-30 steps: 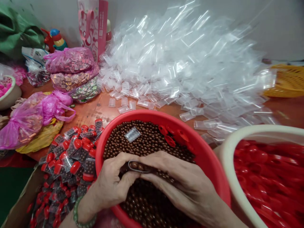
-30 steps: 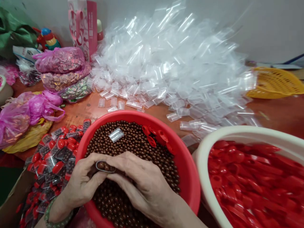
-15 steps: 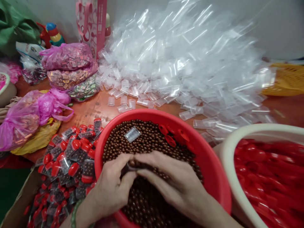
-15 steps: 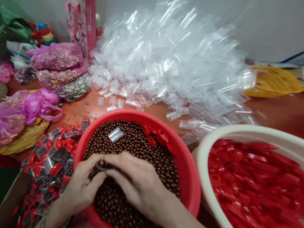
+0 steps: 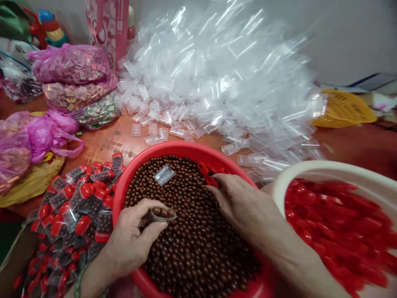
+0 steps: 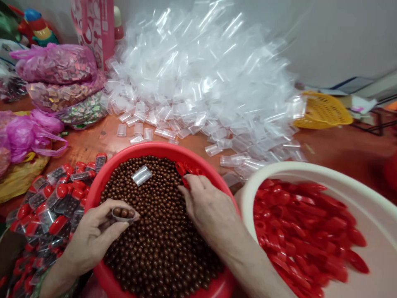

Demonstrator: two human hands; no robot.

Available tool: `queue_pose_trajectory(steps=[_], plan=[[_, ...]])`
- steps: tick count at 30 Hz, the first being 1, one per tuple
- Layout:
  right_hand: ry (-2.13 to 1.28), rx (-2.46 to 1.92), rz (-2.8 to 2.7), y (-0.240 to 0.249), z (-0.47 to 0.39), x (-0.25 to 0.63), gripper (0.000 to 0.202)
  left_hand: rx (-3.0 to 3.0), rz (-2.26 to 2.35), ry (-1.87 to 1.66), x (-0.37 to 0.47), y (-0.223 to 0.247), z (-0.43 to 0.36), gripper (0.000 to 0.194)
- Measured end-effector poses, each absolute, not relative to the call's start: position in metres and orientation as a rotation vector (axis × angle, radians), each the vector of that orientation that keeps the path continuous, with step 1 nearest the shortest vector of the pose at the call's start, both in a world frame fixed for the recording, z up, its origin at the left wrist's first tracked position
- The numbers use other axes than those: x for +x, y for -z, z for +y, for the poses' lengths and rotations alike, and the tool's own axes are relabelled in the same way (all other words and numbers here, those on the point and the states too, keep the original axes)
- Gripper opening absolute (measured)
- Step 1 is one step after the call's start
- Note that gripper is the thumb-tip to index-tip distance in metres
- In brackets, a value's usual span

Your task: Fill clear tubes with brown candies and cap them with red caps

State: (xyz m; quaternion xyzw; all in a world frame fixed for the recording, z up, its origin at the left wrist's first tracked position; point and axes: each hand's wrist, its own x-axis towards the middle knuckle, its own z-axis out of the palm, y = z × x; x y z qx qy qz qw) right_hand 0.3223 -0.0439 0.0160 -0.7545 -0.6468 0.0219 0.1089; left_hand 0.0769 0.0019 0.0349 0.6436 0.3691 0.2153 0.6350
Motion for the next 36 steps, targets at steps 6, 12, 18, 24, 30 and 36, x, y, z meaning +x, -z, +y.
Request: queue_pose_trajectory(steps=[6, 12, 18, 24, 30, 36], plan=[[-0.066, -2.574, -2.010, 0.005, -0.023, 0.325, 0.017, 1.309, 0.847, -0.525, 0.083, -0.034, 0.000, 0.014], [-0.069, -2.424, -1.993, -0.009, -0.029, 0.321, 0.013, 1.140, 0.794, -0.563, 0.084, -0.039, 0.000, 0.012], [-0.756, -1.758, -1.600, -0.052, -0.057, 0.311, 0.018, 1.056, 0.805, -0.644, 0.089, -0.038, -0.001, 0.014], [-1.373, -1.573, -1.185, -0.046, -0.059, 0.300, 0.029, 1.032, 0.768, -0.648, 0.088, -0.039, -0.005, 0.029], [-0.925, -1.710, -1.557, -0.041, -0.057, 0.283, 0.025, 0.919, 0.825, -0.575, 0.092, -0.035, -0.009, 0.031], [-0.737, -1.504, -1.712, -0.043, -0.063, 0.276, 0.020, 0.877, 0.836, -0.573, 0.096, -0.034, -0.010, 0.033]])
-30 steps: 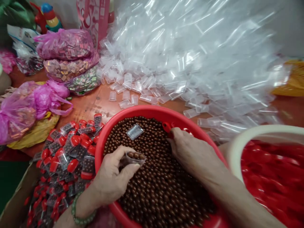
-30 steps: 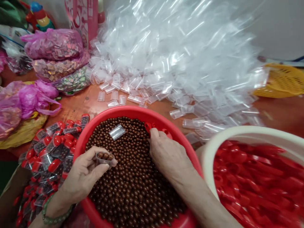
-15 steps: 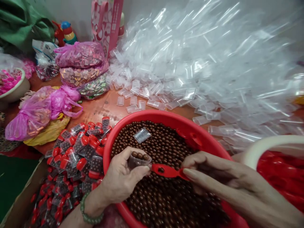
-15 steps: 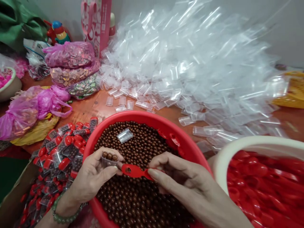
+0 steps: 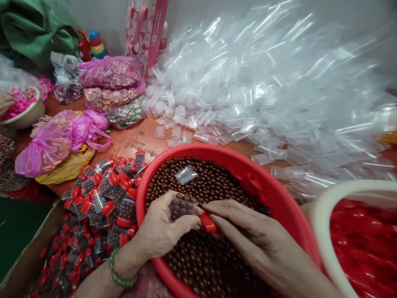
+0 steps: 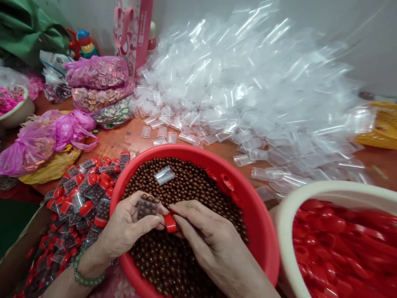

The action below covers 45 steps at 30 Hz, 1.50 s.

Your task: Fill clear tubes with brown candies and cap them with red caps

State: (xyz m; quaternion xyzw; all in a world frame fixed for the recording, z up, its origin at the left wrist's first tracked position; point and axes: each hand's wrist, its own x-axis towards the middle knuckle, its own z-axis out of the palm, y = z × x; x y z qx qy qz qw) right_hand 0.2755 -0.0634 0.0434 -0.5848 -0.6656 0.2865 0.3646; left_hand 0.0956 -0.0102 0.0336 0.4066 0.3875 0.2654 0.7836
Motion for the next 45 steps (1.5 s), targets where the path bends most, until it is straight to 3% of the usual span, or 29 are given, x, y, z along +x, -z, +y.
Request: queue_pose_trajectory(steps=[6, 14, 19, 23, 26, 28, 31, 35, 38, 42, 45], plan=[[-0.742, -1.437, -1.778, -0.045, -0.072, 0.283, 0.035, 0.903, 0.807, -0.601, 0.095, -0.030, -0.009, 0.036], [-0.262, -1.281, -2.188, -0.024, -0.078, 0.277, 0.057, 0.874, 0.777, -0.611, 0.096, -0.028, -0.008, 0.036], [-0.165, -1.291, -2.252, -0.013, -0.077, 0.272, 0.062, 0.859, 0.761, -0.645, 0.092, -0.021, -0.008, 0.036], [-0.303, -1.296, -2.115, -0.023, -0.073, 0.270, 0.053, 0.650, 0.616, -0.621, 0.090, -0.018, -0.008, 0.037], [-0.534, -1.476, -1.782, -0.039, -0.070, 0.272, 0.026, 0.555, 0.498, -0.546, 0.088, -0.017, -0.005, 0.039], [-0.695, -1.594, -1.487, -0.049, -0.065, 0.274, 0.015, 0.513, 0.429, -0.494, 0.088, -0.016, -0.002, 0.052], [-0.826, -1.590, -1.241, -0.056, -0.052, 0.273, 0.012, 0.455, 0.386, -0.474, 0.088, -0.012, 0.000, 0.069], [-0.880, -1.413, -1.356, -0.052, -0.031, 0.271, 0.010, 0.447, 0.387, -0.464, 0.087, -0.010, -0.001, 0.074], [-0.869, -1.313, -1.457, -0.046, -0.022, 0.268, 0.011, 0.471, 0.406, -0.453, 0.085, -0.010, -0.003, 0.068], [-0.892, -1.240, -1.483, -0.041, -0.017, 0.264, 0.010, 0.523, 0.424, -0.437, 0.084, -0.011, -0.006, 0.044], [-0.906, -1.233, -1.506, -0.041, -0.017, 0.263, 0.011, 0.538, 0.417, -0.433, 0.085, -0.010, -0.007, 0.039]])
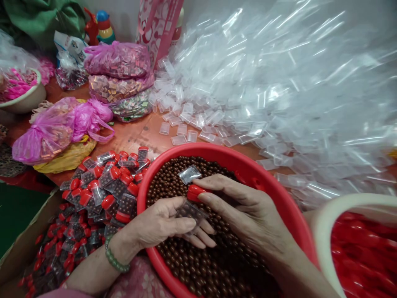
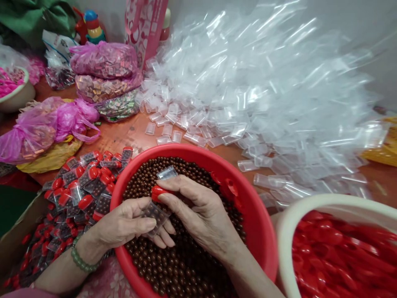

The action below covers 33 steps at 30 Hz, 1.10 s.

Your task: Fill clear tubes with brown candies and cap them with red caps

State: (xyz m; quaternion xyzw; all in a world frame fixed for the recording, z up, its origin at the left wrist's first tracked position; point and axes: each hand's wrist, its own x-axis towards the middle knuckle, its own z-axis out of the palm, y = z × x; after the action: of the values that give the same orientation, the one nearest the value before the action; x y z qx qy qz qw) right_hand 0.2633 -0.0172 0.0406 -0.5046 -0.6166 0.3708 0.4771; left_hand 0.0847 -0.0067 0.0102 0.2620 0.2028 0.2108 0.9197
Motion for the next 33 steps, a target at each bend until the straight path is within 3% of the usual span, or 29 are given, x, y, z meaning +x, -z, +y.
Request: queue_pose_trajectory(steps=[33], plan=[[-0.666, -1.412, -1.822, -0.060, -0.036, 0.297, 0.015, 0.728, 0.604, -0.465, 0.084, -0.019, -0.001, 0.046]])
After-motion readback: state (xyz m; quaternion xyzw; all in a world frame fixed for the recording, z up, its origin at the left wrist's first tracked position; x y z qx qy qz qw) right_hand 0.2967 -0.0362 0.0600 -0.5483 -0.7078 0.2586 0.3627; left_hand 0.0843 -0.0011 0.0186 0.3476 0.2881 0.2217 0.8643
